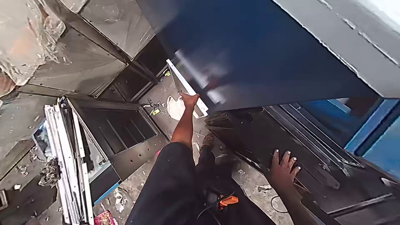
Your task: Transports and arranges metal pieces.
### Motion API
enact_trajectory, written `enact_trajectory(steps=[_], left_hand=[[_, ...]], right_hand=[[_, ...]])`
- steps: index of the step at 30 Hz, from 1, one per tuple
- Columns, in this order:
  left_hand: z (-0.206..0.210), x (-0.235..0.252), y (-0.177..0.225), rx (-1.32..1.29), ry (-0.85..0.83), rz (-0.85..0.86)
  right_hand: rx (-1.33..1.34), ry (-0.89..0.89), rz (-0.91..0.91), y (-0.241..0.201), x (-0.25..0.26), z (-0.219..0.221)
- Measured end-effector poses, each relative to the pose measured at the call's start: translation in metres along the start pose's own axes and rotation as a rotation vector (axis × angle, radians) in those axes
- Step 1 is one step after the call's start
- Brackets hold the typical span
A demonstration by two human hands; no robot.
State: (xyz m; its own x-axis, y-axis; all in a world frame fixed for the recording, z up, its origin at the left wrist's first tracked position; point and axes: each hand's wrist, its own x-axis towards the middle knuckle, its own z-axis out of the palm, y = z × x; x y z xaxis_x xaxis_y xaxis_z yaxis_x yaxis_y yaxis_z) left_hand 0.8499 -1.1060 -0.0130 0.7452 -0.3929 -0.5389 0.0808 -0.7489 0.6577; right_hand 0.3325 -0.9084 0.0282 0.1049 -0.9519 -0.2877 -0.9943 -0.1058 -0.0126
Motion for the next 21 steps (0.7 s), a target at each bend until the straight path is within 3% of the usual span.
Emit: enact_trajectory(steps=[3, 6, 8, 14, 21], left_hand=[[-0.015, -0.01, -0.003, 0.183, 0.033, -0.062], [-0.038, -0.003, -0.023, 0.127, 0.129, -0.186], [-0.052, 0.004, -0.038, 0.116, 0.104, -0.222], [-0.064, 0.025, -0.084, 0.09, 0.015, -0.066], [-0.136, -0.048, -0.128, 0.174, -0.086, -0.002]], right_hand=[[0.008, -0.006, -0.028, -0.006, 0.002, -0.007], [0.036, -0.011, -0.048, -0.025, 0.002, -0.013], [0.063, -0.025, -0.041, -0.036, -0.003, -0.012], [0.01, 0.001, -0.081, -0.052, 0.005, -0.008], [0.033, 0.004, -0.201, -0.043, 0.015, -0.024]])
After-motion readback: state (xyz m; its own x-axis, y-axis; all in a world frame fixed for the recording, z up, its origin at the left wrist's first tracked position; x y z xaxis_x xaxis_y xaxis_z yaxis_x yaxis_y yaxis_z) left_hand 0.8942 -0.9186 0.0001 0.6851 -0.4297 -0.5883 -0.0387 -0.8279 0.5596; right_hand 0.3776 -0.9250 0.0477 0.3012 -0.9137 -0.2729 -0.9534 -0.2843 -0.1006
